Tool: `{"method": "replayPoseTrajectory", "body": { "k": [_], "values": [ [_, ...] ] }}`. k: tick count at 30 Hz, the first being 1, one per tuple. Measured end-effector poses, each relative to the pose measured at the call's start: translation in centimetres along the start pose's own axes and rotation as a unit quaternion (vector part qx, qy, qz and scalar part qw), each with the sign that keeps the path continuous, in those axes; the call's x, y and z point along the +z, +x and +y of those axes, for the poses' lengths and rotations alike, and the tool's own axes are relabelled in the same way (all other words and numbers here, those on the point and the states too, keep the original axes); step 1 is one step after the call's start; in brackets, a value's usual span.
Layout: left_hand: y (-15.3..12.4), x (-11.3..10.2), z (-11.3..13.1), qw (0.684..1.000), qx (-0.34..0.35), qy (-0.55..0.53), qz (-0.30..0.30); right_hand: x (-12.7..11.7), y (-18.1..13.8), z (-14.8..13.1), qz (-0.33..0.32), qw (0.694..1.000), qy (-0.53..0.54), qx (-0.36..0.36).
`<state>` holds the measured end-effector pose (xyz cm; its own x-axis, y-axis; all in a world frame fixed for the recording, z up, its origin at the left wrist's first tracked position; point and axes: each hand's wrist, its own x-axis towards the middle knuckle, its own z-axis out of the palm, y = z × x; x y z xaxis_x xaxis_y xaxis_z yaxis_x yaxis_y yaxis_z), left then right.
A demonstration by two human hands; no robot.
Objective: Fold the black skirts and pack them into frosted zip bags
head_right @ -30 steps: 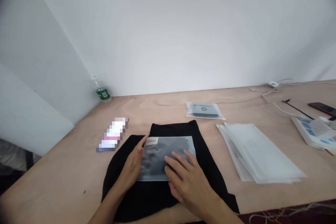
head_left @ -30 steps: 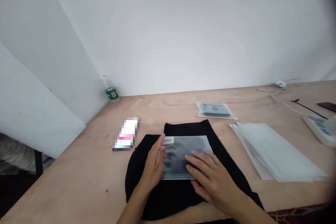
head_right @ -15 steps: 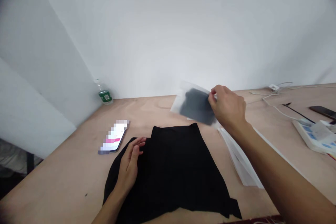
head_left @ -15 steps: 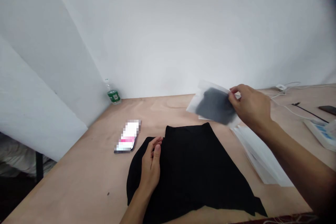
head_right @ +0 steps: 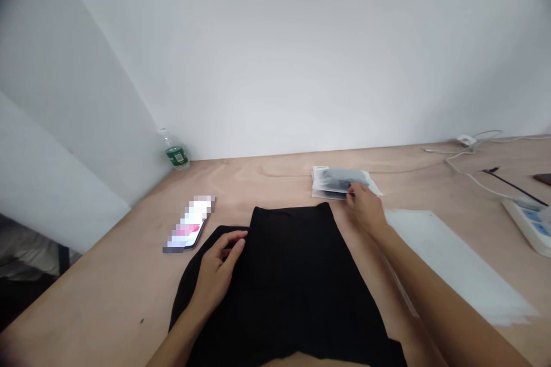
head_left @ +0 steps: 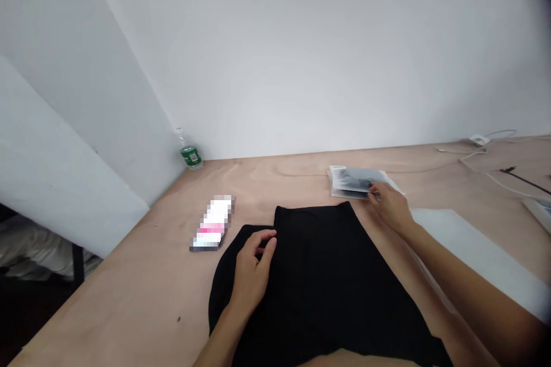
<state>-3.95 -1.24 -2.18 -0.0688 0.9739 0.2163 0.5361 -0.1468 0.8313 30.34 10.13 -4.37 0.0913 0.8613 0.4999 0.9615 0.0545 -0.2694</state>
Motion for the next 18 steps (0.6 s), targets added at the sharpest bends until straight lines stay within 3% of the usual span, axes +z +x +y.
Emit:
{"method": "replayPoseTrajectory", "body": {
  "k": [4,10,14,18],
  "values": [
    [3.0,0.6,0.8,0.998,0.012,0.058,-0.004,-0.5,-1.0,-2.2,-0.004,0.999,0.043,-0.013],
    [8.7,2.8,1.1,0.984,0.012,0.172,-0.053,-0.1,-2.4,-5.3,-0.091,0.988,0.122,-0.014],
    [10.0,3.1,0.1,0.975,-0.024,0.203,-0.089,0.2,-1.8,-5.2,-0.118,0.977,0.177,0.029],
    [10.2,2.6,-0.6,0.98,-0.053,0.167,-0.096,0.1,-1.4,-4.9,-0.121,0.955,0.254,0.094]
  ]
}}
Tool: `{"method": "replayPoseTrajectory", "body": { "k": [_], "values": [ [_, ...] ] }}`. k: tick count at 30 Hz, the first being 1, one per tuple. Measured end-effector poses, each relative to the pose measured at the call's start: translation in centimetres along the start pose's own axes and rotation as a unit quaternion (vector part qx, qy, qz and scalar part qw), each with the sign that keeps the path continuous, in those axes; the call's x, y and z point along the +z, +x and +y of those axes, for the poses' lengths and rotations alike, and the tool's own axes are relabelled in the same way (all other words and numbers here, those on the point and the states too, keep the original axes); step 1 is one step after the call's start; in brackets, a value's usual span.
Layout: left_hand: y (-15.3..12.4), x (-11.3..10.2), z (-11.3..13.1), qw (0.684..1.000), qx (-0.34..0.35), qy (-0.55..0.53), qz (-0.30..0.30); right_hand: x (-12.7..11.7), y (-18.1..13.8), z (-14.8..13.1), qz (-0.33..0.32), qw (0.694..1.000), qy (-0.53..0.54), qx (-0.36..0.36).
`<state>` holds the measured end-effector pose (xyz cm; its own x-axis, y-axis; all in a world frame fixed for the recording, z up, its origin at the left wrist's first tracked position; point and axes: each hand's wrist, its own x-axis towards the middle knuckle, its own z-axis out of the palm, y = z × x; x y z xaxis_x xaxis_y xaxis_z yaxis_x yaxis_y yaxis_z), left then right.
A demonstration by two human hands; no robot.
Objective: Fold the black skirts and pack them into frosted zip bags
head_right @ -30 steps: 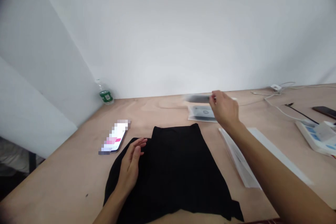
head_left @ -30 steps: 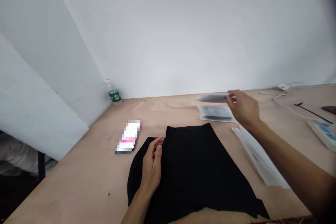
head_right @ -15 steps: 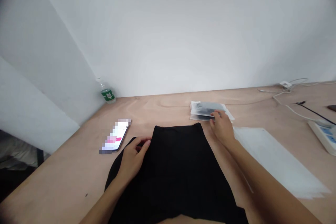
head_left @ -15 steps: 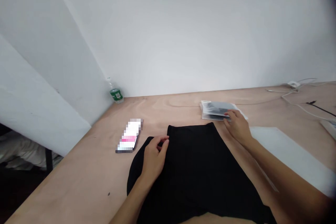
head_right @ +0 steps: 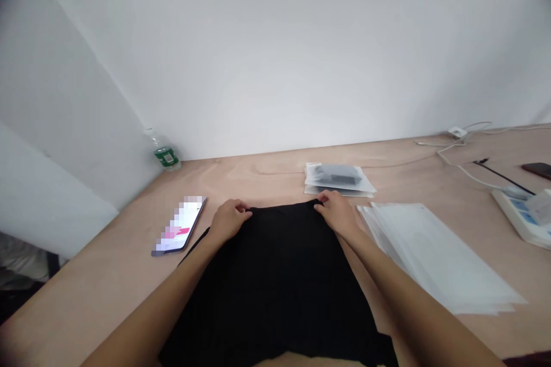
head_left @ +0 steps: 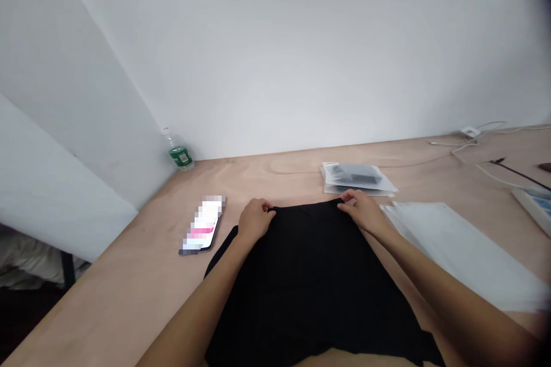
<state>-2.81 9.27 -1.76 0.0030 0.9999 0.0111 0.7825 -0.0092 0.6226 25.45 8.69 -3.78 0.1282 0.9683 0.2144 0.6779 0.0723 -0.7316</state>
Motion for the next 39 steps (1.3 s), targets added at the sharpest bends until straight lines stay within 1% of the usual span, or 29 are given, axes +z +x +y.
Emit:
{"method": "replayPoseTrajectory", "body": {
  "k": [3,6,8,10,14,16,19,23,25,27,28,29,30,32,33,34,36,39],
  "values": [
    [-0.8,-0.5,-0.1,0.998,0.007,-0.069,-0.011,-0.7,-1.0,-0.3,-0.019,0.994,0.095,0.047],
    [-2.9,-1.1,-0.1,0.988,0.046,-0.141,-0.032,-1.9,-3.1,-0.8,-0.047,0.978,0.185,0.08],
    [-4.7,-1.6,-0.2,0.981,0.076,-0.171,-0.05,-2.6,-4.6,-1.1,-0.058,0.97,0.22,0.09],
    [-6.3,-1.9,-0.5,0.979,0.102,-0.169,-0.057,-2.8,-5.7,-1.3,-0.058,0.968,0.227,0.094],
    [-8.2,-1.7,-1.3,0.982,0.177,-0.06,-0.035,-2.1,-6.6,-1.0,-0.04,0.982,0.171,0.073],
    [-8.4,-1.4,-1.6,0.976,0.214,-0.007,-0.03,-1.6,-6.8,-0.8,-0.036,0.99,0.125,0.052],
    [-8.4,-1.1,-1.7,0.965,0.255,0.044,-0.035,-1.3,-7.0,-0.6,-0.033,0.998,0.048,0.014],
    [-8.7,-1.4,-1.4,0.956,0.276,0.079,-0.055,-1.4,-7.2,-1.0,-0.037,0.998,-0.026,-0.043],
    [-9.4,-2.1,-1.1,0.955,0.279,0.086,-0.058,-1.8,-7.7,-1.5,-0.039,0.995,-0.048,-0.076],
    [-10.6,-3.1,-1.2,0.957,0.272,0.079,-0.059,-2.5,-8.7,-2.0,-0.039,0.989,-0.07,-0.124],
    [-11.3,-3.7,-1.4,0.959,0.265,0.074,-0.067,-3.1,-9.5,-2.2,-0.051,0.984,-0.078,-0.15],
    [-12.2,-4.4,-1.8,0.96,0.257,0.071,-0.083,-3.7,-10.4,-2.4,-0.076,0.978,-0.084,-0.175],
    [-13.2,-4.9,-2.3,0.96,0.25,0.07,-0.107,-4.3,-11.5,-2.5,-0.112,0.97,-0.088,-0.195],
    [-15.1,-5.9,-3.7,0.956,0.233,0.08,-0.157,-5.7,-13.7,-2.4,-0.2,0.951,-0.099,-0.212],
    [-15.9,-6.2,-4.4,0.956,0.224,0.088,-0.165,-6.2,-14.8,-2.2,-0.228,0.944,-0.11,-0.212],
    [-16.6,-6.5,-5.2,0.957,0.214,0.099,-0.166,-6.7,-15.7,-1.9,-0.244,0.939,-0.122,-0.208],
    [-17.5,-6.9,-6.3,0.96,0.202,0.113,-0.16,-7.4,-17.0,-1.2,-0.25,0.938,-0.138,-0.198],
    [-17.8,-7.6,-6.7,0.96,0.194,0.111,-0.171,-7.7,-17.5,-0.9,-0.245,0.943,-0.131,-0.184]
  ]
}}
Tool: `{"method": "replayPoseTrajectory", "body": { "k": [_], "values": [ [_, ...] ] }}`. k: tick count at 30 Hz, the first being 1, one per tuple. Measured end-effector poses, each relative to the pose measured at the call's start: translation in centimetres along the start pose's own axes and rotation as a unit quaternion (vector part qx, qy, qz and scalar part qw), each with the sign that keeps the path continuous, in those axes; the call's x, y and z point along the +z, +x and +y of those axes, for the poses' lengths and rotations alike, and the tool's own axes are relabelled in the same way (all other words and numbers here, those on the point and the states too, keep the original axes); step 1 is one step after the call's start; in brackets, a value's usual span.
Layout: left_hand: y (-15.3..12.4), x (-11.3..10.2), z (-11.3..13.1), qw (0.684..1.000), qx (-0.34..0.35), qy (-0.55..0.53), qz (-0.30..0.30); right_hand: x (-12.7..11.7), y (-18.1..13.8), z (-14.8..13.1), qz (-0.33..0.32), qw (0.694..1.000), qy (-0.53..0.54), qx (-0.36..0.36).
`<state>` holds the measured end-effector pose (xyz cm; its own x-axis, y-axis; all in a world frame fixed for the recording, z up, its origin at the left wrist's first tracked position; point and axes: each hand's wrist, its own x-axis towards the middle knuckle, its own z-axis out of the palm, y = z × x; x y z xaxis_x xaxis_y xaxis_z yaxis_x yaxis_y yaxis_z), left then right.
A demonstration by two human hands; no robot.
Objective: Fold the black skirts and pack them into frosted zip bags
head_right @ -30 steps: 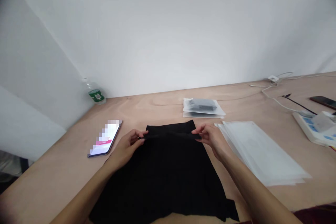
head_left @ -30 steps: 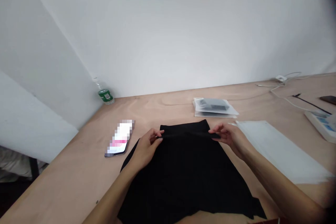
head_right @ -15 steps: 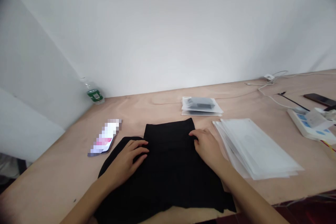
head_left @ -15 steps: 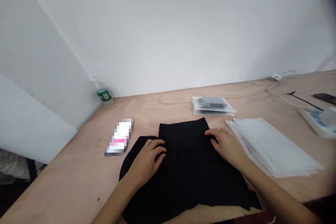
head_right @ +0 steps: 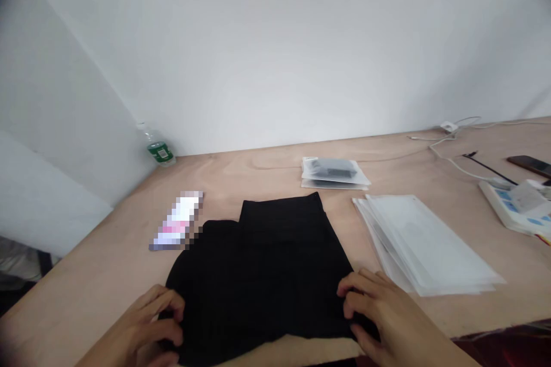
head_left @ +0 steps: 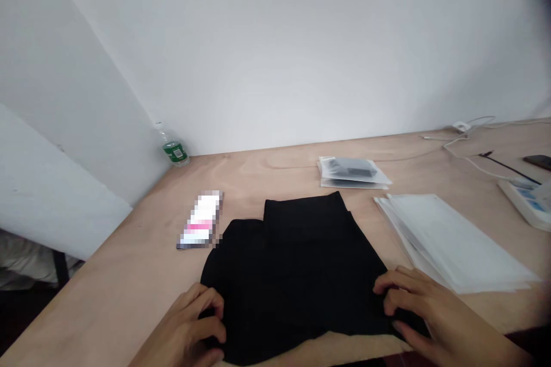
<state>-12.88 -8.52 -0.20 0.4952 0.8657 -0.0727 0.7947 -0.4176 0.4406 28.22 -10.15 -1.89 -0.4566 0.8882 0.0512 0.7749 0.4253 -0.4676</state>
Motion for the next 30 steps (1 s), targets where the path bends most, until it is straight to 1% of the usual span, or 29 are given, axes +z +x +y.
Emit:
{"method": "replayPoseTrajectory", "body": {
  "k": [3,5,6,8,10,11,13,15,17,19,21,22,24,26,28,30],
  "values": [
    [0.5,-1.3,0.2,0.999,-0.013,-0.051,-0.007,-0.7,1.0,-0.1,0.013,0.998,0.054,0.021],
    [1.3,-2.2,0.2,0.993,-0.036,-0.113,0.013,-1.5,2.4,-0.2,0.037,0.991,0.115,0.052],
    [1.8,-2.6,0.2,0.987,-0.056,-0.143,0.041,-1.7,3.2,-0.1,0.059,0.984,0.149,0.078],
    [3.1,-2.9,-0.1,0.97,-0.112,-0.18,0.123,-1.9,4.8,0.0,0.122,0.959,0.214,0.137],
    [4.1,-2.5,-0.4,0.949,-0.168,-0.187,0.19,-1.4,5.8,0.3,0.183,0.926,0.272,0.185],
    [4.5,-2.2,-0.6,0.942,-0.188,-0.189,0.203,-0.9,6.1,0.5,0.201,0.912,0.296,0.201],
    [4.9,-1.4,-0.8,0.936,-0.21,-0.202,0.199,0.3,6.0,1.0,0.209,0.894,0.332,0.218],
    [4.9,-0.8,-0.9,0.927,-0.226,-0.222,0.201,1.5,5.7,1.5,0.21,0.888,0.342,0.224],
    [5.1,-0.5,-0.8,0.915,-0.231,-0.235,0.234,2.2,5.4,1.7,0.23,0.888,0.33,0.222],
    [5.5,-0.5,-0.7,0.903,-0.223,-0.233,0.284,2.5,5.5,1.8,0.269,0.886,0.309,0.215],
    [6.1,-0.4,-0.7,0.894,-0.219,-0.206,0.333,2.6,5.8,1.8,0.297,0.887,0.284,0.211],
    [6.5,-0.3,-0.8,0.892,-0.223,-0.183,0.349,2.7,5.9,1.8,0.297,0.893,0.264,0.212],
    [7.2,0.1,-1.1,0.896,-0.24,-0.121,0.354,2.9,6.2,2.0,0.276,0.914,0.202,0.219],
    [7.7,0.4,-1.4,0.904,-0.259,-0.059,0.335,3.1,6.3,2.1,0.261,0.934,0.115,0.215],
    [7.9,0.5,-1.6,0.909,-0.278,-0.016,0.312,3.1,6.4,2.0,0.283,0.941,0.016,0.183],
    [7.4,0.3,-1.6,0.905,-0.297,0.002,0.305,2.9,6.4,1.2,0.325,0.932,-0.075,0.142]
  ]
}}
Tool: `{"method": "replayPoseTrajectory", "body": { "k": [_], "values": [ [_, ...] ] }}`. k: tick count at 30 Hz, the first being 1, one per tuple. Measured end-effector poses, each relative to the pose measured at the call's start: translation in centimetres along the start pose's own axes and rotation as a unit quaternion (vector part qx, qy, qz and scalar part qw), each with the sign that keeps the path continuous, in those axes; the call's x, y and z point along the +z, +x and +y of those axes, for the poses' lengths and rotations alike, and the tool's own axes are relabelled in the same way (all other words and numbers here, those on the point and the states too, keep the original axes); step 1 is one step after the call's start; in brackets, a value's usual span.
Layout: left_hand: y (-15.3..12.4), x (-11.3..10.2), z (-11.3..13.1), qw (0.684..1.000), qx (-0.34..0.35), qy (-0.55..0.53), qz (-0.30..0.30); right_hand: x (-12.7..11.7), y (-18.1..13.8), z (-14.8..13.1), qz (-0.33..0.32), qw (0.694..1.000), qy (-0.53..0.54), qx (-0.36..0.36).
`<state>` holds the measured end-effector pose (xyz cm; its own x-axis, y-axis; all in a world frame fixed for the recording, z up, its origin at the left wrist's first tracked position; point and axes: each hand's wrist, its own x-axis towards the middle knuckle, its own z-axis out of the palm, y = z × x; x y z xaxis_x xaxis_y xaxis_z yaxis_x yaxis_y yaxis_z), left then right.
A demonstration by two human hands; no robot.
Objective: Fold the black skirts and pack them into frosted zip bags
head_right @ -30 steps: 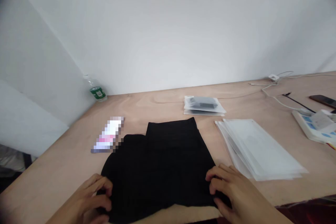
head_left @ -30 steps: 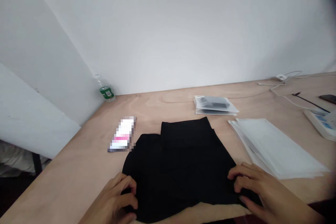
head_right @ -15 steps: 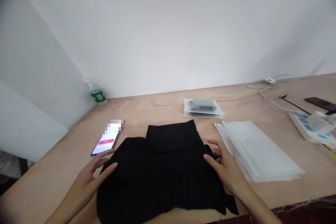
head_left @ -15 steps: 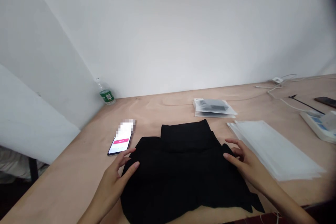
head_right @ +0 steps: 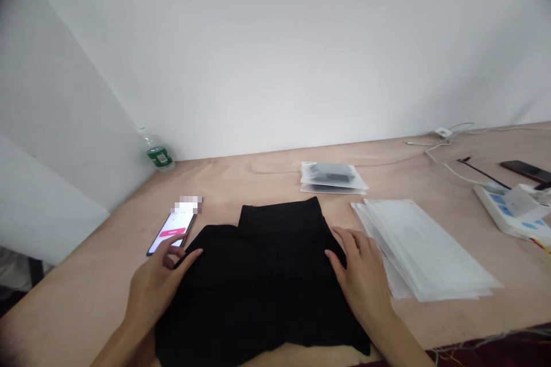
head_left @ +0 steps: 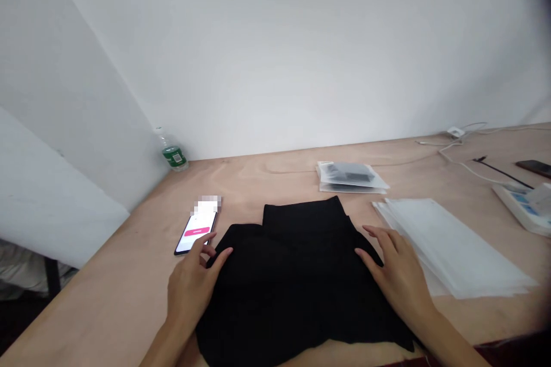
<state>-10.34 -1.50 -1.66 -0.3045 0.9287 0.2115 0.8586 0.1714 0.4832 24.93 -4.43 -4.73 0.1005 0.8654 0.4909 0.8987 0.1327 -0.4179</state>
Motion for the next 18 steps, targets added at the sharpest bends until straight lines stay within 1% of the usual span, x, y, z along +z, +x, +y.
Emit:
{"method": "replayPoseTrajectory", "body": {
  "k": [2,3,4,5,8,10,11,14,18],
  "values": [
    [-0.4,-0.8,-0.5,1.0,-0.025,-0.005,-0.005,-0.5,0.0,-1.5,0.037,0.998,-0.021,-0.053],
    [-0.6,-1.2,-0.8,0.999,-0.041,-0.018,-0.014,-0.7,-0.1,-2.6,0.038,0.996,-0.012,-0.077],
    [-0.9,-1.6,-1.3,0.997,-0.058,-0.035,-0.028,-0.9,-0.1,-3.9,0.024,0.995,0.008,-0.101],
    [-1.3,-1.9,-1.8,0.995,-0.076,-0.055,-0.043,-0.9,-0.2,-5.2,-0.003,0.992,0.033,-0.125],
    [-2.1,-2.3,-3.3,0.983,-0.116,-0.116,-0.078,-0.5,-0.4,-9.4,-0.112,0.974,0.089,-0.177],
    [-2.4,-2.2,-3.9,0.977,-0.131,-0.145,-0.085,0.3,-0.7,-11.7,-0.161,0.963,0.088,-0.198],
    [-2.5,-2.1,-4.0,0.975,-0.135,-0.154,-0.088,0.9,-0.9,-12.5,-0.174,0.96,0.081,-0.203],
    [-2.5,-1.8,-4.2,0.971,-0.141,-0.168,-0.099,2.7,-1.4,-13.6,-0.201,0.957,0.052,-0.203],
    [-2.3,-1.6,-4.3,0.969,-0.139,-0.17,-0.115,3.9,-2.0,-13.4,-0.219,0.957,0.034,-0.185]
  ]
}}
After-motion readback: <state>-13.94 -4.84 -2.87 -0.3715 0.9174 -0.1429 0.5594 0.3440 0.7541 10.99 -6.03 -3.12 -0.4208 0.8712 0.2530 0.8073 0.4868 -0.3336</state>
